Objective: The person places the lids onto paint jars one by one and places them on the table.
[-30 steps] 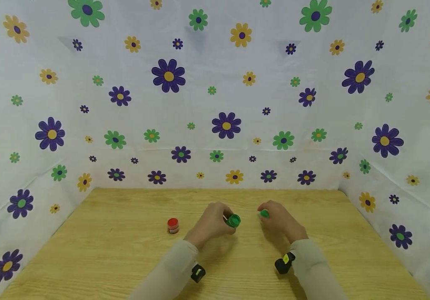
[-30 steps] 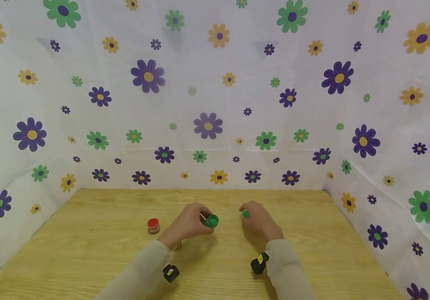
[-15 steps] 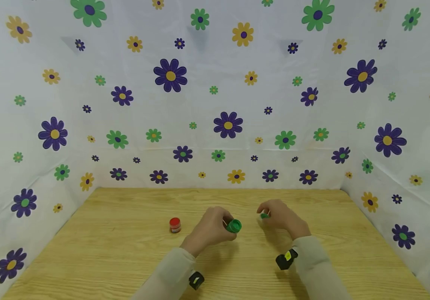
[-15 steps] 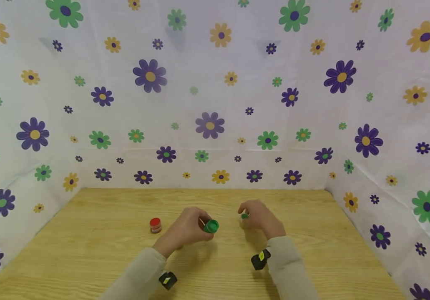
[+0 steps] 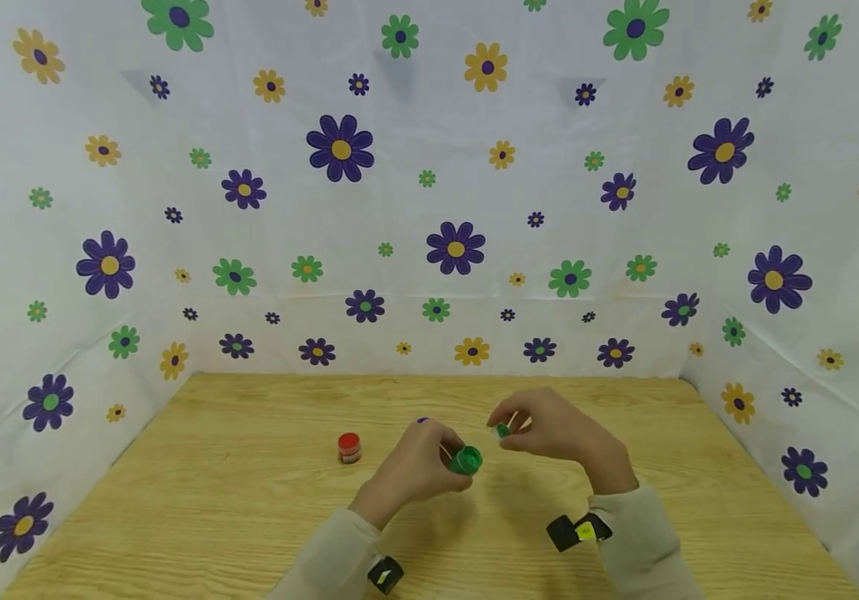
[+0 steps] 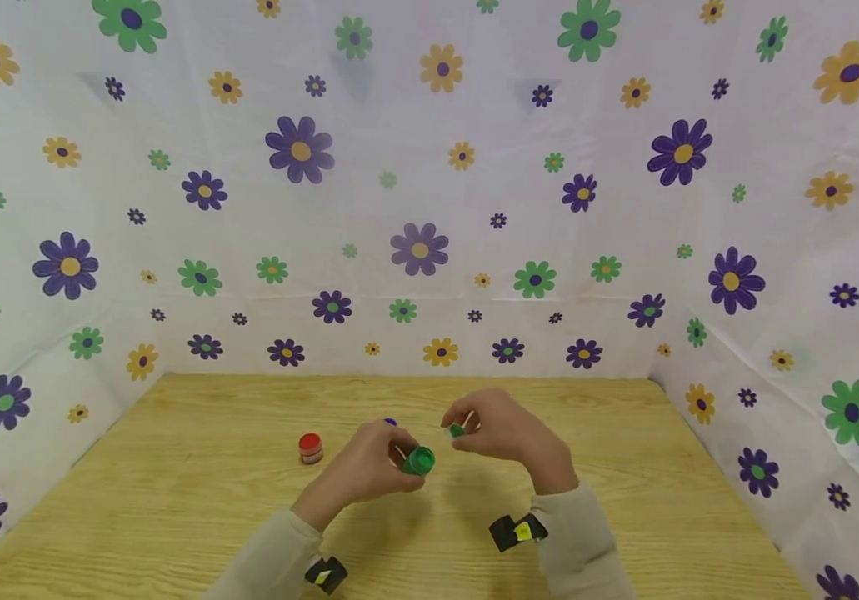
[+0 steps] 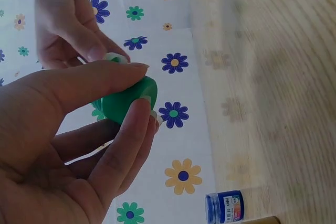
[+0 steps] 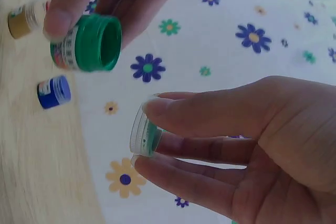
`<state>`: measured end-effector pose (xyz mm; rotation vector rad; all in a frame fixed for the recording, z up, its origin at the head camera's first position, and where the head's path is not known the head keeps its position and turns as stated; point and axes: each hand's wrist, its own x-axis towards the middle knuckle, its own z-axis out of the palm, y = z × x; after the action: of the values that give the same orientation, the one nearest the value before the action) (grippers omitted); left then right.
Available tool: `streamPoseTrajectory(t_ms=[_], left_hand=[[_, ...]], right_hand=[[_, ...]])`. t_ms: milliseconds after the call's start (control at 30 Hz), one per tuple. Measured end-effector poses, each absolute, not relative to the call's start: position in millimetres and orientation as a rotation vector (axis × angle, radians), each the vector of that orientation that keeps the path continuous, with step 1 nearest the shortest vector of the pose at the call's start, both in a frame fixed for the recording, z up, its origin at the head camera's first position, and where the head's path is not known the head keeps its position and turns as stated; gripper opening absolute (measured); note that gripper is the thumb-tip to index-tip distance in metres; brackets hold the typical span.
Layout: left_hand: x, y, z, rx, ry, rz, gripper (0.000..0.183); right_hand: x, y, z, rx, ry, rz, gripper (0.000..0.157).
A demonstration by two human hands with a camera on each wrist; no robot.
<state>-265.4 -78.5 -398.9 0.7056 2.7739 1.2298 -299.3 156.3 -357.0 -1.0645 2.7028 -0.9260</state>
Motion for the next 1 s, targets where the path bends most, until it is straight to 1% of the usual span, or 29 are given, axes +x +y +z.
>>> streamPoseTrajectory(t_ms=[267,500,800,1000], left_hand=[[-261,-80,-401,0.733,2.778,1.258,0.019],[-257,-79,-395,0.775,2.753,1.290,0.019],[-254,-82,-389,0.791,2.766,1.289,0.019],[-250,-82,-388,0.756,2.753,1.291,0.017]], right_hand=[[-286,141,-352,-1.200,2.630,-0.985,0.023],[-281,133,-353,-1.317,2.568,-0.990,0.020],[-274,129,-350,-1.327,2.558,-0.983,0.022],[-272,127,-351,-1.335,2.555,-0.974,0.022]])
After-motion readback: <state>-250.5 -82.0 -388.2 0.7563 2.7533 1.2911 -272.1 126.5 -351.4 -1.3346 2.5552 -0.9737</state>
